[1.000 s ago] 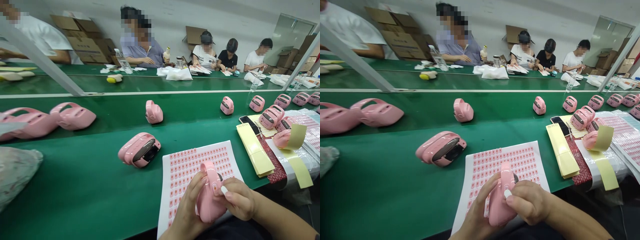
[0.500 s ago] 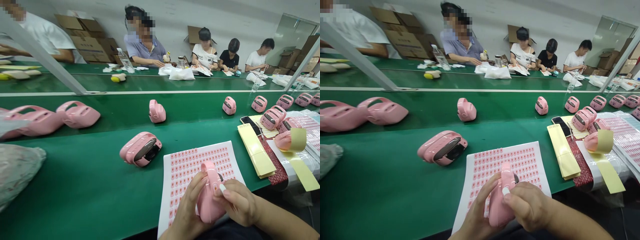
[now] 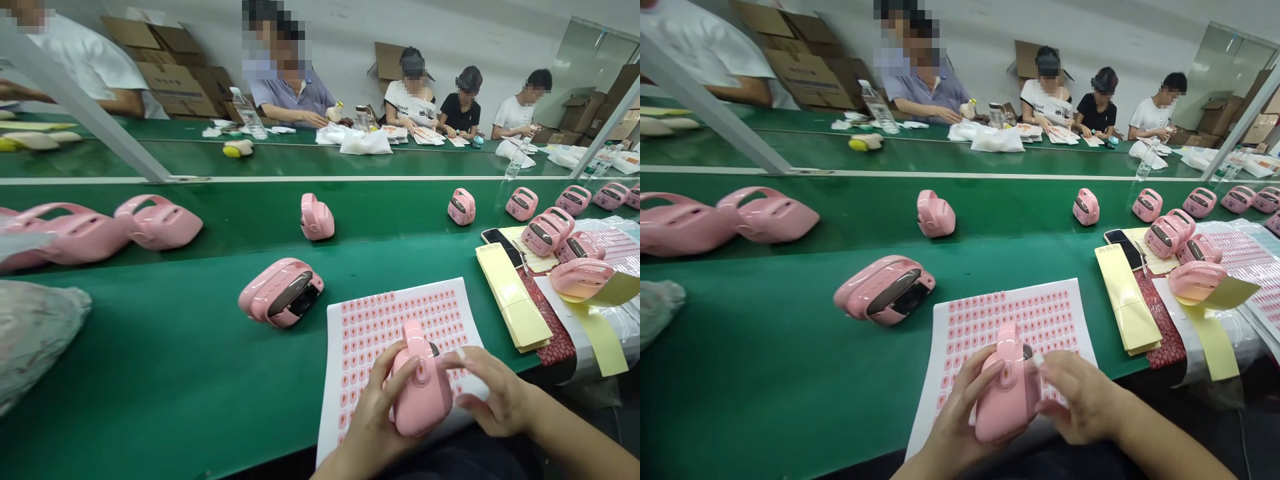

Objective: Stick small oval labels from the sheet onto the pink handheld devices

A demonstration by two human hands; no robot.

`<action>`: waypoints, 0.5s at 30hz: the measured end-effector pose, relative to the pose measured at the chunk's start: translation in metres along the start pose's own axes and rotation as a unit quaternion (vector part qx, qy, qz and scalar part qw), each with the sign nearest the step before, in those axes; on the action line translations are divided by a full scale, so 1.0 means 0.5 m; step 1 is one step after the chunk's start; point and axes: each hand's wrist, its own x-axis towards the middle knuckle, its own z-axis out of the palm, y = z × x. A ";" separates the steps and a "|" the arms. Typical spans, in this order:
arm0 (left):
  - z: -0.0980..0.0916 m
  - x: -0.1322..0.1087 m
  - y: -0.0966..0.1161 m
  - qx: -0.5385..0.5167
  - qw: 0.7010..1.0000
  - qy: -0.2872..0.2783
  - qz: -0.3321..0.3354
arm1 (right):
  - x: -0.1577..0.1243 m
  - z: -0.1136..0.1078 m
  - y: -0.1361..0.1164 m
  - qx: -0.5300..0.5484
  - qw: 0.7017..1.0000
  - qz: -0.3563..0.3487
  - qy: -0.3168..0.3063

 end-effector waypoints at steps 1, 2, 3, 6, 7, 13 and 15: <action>-0.002 0.001 0.001 0.004 1.000 -0.010 -0.006 | -0.028 0.003 0.005 -0.003 0.999 0.034 0.006; -0.004 0.002 0.002 0.008 1.000 -0.017 -0.010 | -0.058 0.008 0.010 -0.008 0.997 0.071 0.003; -0.006 0.003 0.003 0.011 1.000 -0.022 -0.013 | -0.089 0.015 0.016 -0.010 0.994 0.104 -0.012; -0.008 0.006 0.003 0.016 0.999 -0.027 -0.016 | -0.169 0.039 0.031 -0.006 0.983 0.164 -0.086; -0.008 0.006 0.001 0.016 0.999 -0.027 -0.017 | -0.188 0.047 0.035 -0.005 0.979 0.173 -0.104; 0.002 -0.016 -0.022 -0.039 0.997 -0.001 -0.071 | -0.211 0.078 0.046 0.007 0.979 0.181 -0.097; 0.009 -0.029 -0.031 -0.108 0.980 0.041 -0.160 | -0.201 0.083 0.047 0.017 0.982 0.172 -0.083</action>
